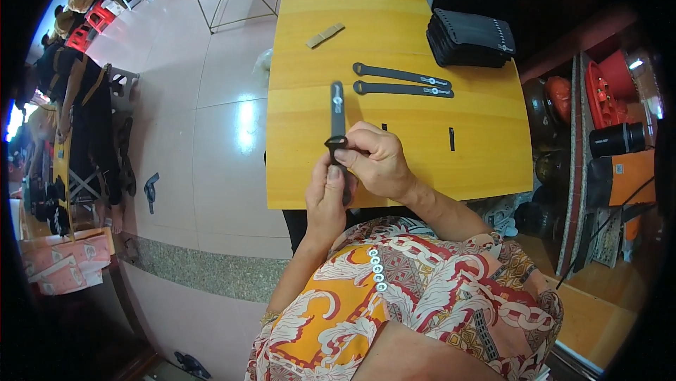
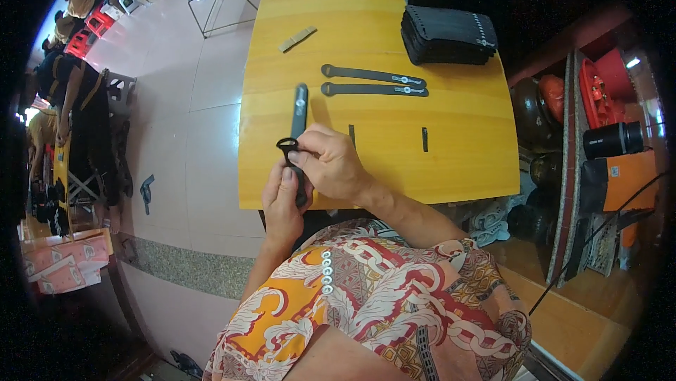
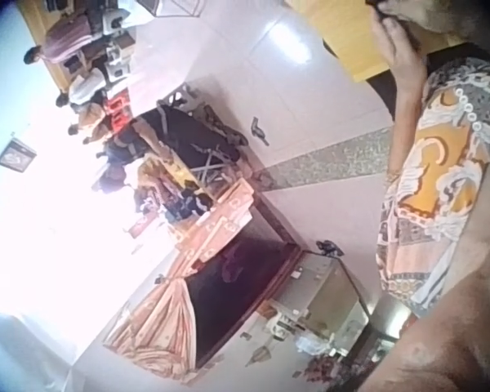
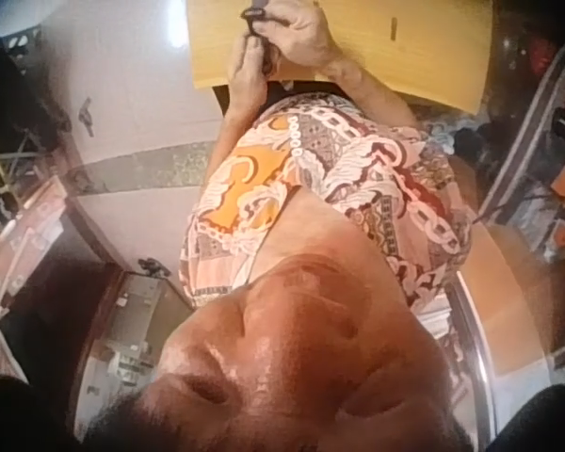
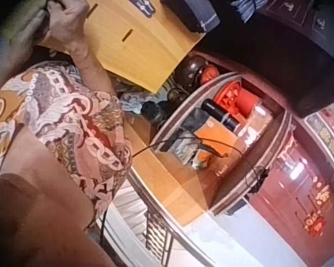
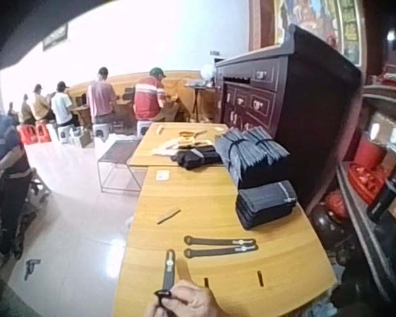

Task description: Assembling and inspecting small black straps by hand at a workbench.

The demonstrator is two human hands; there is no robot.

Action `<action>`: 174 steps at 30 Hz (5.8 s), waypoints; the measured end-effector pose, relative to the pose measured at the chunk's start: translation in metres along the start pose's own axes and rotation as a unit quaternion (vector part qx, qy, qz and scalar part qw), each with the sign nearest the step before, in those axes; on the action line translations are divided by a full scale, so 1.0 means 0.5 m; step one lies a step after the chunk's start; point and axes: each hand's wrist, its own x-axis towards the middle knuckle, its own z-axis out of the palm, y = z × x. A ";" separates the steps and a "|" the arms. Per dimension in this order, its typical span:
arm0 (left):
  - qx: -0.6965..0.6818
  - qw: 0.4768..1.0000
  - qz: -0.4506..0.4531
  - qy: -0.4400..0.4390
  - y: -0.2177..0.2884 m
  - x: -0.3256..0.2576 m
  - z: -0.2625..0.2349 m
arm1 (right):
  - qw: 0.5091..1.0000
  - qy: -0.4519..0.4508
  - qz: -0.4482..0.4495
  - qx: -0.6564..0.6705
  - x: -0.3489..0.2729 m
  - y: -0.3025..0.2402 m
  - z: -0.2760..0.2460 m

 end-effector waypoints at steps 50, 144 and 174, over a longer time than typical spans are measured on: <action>-0.288 0.953 -0.086 0.042 -0.034 0.069 -0.098 | 0.942 -0.030 -0.077 -0.325 -0.007 0.013 -0.014; 0.028 0.999 -0.009 0.025 -0.032 0.060 -0.074 | 0.966 -0.126 -0.099 -0.204 -0.013 0.004 0.030; 0.067 0.997 0.035 0.018 -0.052 0.053 -0.061 | 0.923 -0.245 -0.052 -0.294 -0.017 0.000 -0.019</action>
